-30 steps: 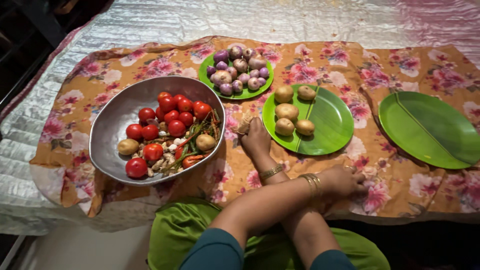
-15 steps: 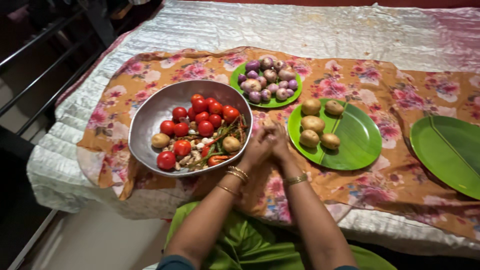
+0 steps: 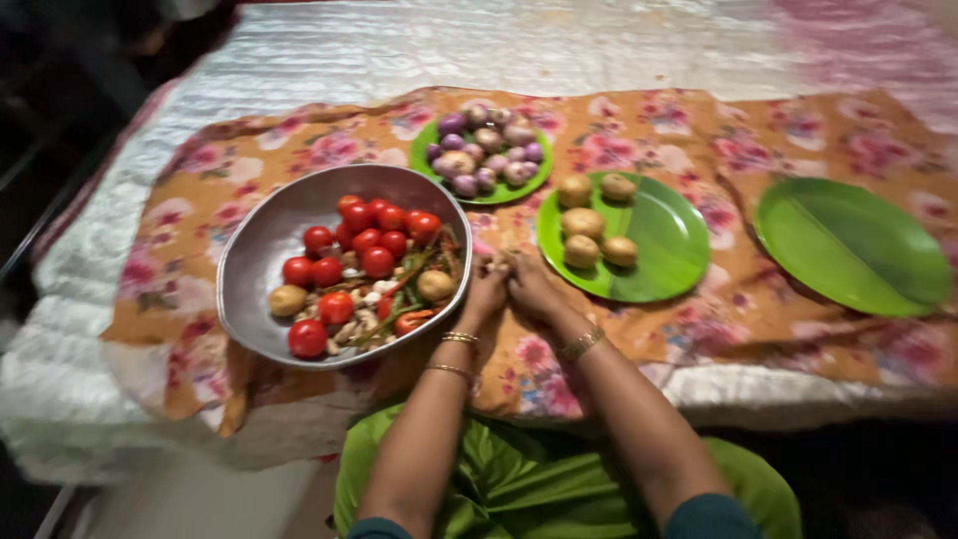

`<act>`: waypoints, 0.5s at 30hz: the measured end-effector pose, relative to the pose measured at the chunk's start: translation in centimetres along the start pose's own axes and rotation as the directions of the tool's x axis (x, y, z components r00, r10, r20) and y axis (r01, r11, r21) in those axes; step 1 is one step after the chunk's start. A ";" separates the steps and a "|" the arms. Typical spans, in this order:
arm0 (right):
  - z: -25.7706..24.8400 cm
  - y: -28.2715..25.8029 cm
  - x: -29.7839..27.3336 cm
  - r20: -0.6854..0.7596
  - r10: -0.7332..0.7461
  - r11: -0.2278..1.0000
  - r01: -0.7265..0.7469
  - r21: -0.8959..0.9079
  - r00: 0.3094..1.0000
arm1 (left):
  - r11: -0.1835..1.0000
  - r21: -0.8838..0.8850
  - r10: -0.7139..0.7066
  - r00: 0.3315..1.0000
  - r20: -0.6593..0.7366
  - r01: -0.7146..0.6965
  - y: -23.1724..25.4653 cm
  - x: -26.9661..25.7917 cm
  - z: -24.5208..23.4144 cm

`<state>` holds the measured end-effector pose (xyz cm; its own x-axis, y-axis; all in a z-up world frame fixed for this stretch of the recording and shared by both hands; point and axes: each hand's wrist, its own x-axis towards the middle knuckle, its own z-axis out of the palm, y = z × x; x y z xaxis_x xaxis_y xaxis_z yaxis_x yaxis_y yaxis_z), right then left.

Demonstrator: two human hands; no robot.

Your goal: The person peels potatoes by hand, removing the skin from several potatoes and placing the peeled ones on a green plate next to bowls of tomatoes and onions.

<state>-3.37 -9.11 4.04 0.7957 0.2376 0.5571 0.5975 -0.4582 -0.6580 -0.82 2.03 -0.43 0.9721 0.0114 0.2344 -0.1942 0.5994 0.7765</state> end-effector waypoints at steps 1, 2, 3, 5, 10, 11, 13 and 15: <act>-1.3 -0.2 -0.3 -0.016 0.017 1.000 -0.018 -0.022 1.000 | 0.998 -0.048 -0.041 0.999 -0.035 0.039 -0.1 -0.1 0.1; -3.0 -0.6 -0.4 0.129 -0.077 0.994 0.086 -0.070 0.989 | 0.987 -0.080 -0.146 0.987 -0.062 0.140 -0.1 -0.4 -0.1; -4.9 -1.4 -0.4 0.281 -0.154 0.977 0.189 -0.100 0.947 | 0.964 -0.112 -0.251 0.964 -0.086 0.241 0.2 -0.8 -0.5; -10.0 -4.1 -1.2 0.435 0.246 0.964 -0.169 -0.207 0.866 | 0.963 -0.131 -0.245 0.967 -0.067 0.235 1.3 -1.4 -0.2; -23.3 -2.9 -5.1 0.327 0.545 0.835 -0.534 -0.130 0.772 | 0.961 -0.096 -0.245 0.960 0.132 0.259 5.7 -3.6 2.3; -26.4 -2.1 -7.0 0.143 0.591 0.802 -0.559 -0.212 0.794 | 0.943 -0.089 -0.309 0.943 0.121 0.320 6.7 -4.1 2.6; -31.8 -0.8 -12.0 -0.058 0.612 0.662 -0.551 -0.508 0.789 | 0.920 -0.078 -0.374 0.920 0.119 0.384 8.3 -5.0 3.4; -34.0 0.4 -16.4 -0.100 0.744 0.485 -0.637 -0.600 0.660 | 0.921 -0.061 -0.389 0.915 -0.108 0.385 9.5 -5.8 4.2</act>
<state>-19.55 -42.33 11.86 0.9603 -0.2698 -0.0714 -0.2767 -0.8869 -0.3700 -8.86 4.34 8.07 0.9791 -0.1363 -0.1510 0.2030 0.6055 0.7695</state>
